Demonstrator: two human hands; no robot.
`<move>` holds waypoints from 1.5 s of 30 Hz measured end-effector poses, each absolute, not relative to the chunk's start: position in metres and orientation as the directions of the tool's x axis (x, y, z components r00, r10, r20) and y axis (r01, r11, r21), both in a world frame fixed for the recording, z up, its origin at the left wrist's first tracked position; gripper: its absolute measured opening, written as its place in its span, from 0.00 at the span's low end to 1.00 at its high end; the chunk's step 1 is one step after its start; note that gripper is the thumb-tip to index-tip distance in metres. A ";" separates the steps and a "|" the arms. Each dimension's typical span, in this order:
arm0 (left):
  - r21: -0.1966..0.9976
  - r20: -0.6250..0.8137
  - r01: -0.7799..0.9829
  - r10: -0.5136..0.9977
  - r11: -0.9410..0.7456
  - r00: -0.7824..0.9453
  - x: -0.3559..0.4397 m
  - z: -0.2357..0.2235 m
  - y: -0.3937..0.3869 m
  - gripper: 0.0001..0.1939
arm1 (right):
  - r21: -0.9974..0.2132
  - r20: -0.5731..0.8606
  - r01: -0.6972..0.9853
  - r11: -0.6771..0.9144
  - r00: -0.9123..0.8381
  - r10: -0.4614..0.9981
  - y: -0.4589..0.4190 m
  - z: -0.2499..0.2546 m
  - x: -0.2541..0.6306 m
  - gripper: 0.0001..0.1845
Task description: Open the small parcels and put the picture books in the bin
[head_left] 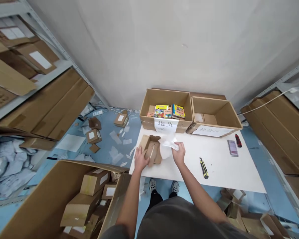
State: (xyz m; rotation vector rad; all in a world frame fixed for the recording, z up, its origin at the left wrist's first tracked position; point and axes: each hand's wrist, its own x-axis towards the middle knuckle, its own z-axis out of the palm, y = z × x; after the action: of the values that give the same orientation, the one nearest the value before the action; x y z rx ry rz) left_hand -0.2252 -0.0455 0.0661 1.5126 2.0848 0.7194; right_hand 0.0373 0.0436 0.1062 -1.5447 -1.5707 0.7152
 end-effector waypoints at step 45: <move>0.568 0.460 0.700 0.872 -0.434 0.168 -0.031 0.081 -0.059 0.08 | -0.623 0.153 0.758 0.193 -0.123 0.981 -0.060 0.119 0.189 0.07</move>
State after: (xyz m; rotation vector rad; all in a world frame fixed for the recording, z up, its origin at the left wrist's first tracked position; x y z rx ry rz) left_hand -0.0312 -0.0590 0.0814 2.2175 1.5253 1.1212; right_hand 0.1888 -0.0600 0.1192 -1.6196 -1.9404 0.5437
